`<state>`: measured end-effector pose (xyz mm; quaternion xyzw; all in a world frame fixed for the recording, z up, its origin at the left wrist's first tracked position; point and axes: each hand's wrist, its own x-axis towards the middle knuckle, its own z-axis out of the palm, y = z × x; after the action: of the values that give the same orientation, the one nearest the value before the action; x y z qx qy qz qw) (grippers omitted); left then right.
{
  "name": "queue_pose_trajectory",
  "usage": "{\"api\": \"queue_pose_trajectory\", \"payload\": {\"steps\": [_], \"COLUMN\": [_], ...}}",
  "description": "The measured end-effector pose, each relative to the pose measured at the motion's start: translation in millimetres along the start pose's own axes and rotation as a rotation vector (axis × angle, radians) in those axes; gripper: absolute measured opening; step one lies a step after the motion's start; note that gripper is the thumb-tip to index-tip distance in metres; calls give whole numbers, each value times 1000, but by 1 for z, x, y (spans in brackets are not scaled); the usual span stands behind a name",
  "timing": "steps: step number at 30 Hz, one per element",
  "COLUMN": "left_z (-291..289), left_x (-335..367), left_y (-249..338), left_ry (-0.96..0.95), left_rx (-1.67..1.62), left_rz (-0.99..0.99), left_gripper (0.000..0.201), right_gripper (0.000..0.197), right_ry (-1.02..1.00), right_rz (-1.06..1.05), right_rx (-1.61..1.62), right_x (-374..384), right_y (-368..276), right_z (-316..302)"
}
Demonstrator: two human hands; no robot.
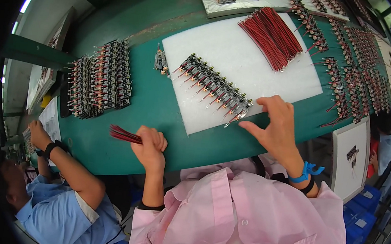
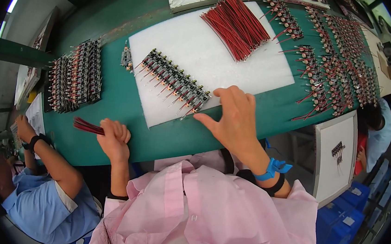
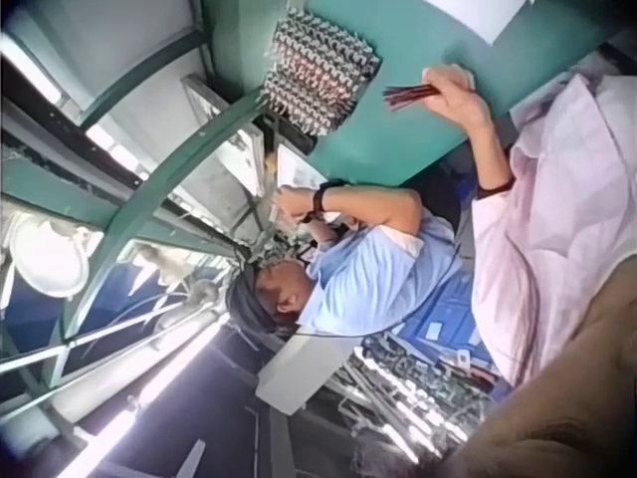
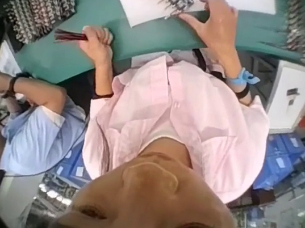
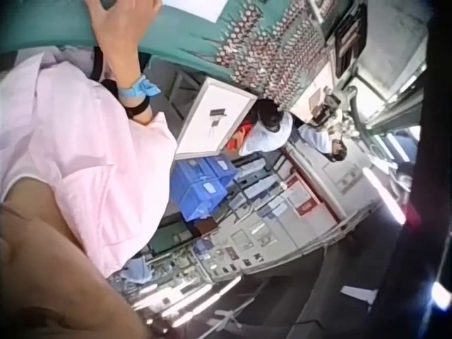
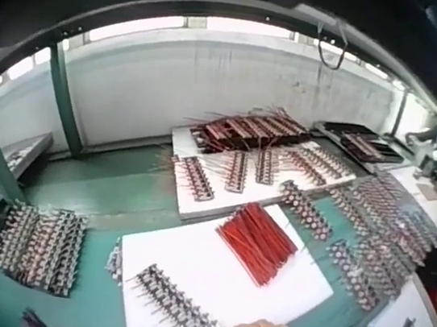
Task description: The person picks up a bundle of wires and inserts them one by one into the connectors on a circuit board. After filling the connectors, the person sets the remaining wires down.
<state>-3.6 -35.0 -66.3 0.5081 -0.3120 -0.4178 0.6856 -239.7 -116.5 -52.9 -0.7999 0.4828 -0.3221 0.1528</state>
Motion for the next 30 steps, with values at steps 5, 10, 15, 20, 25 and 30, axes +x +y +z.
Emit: {"api": "queue_pose_trajectory", "payload": {"steps": [5,10,15,20,25,30], "left_z": [28,86,106,114,113,113], "left_x": [-2,-16,-13,-15,-14,-12], "left_y": [18,0,-7,-8,-10,-7], "left_ry": [-6,-118,-331,-271,-292,-172], "left_rx": [-497,-574,-377,-392,-456,-439], "left_rz": [-354,-344,-232,-283,-287,-263], "left_gripper": [29,29,39,46,48,46], "right_gripper": [24,10,5,10,10,8], "right_ry": [16,-351,-400,-513,-504,-479], "right_rz": [-27,-45,-8,144,75,164], "right_rx": [166,649,701,728,796,919], "right_x": [7,14,14,16,17,18], "right_y": [-5,-28,-24,-19,-13,-7], "right_z": [-18,-8,-1,-7,-6,-6]}}
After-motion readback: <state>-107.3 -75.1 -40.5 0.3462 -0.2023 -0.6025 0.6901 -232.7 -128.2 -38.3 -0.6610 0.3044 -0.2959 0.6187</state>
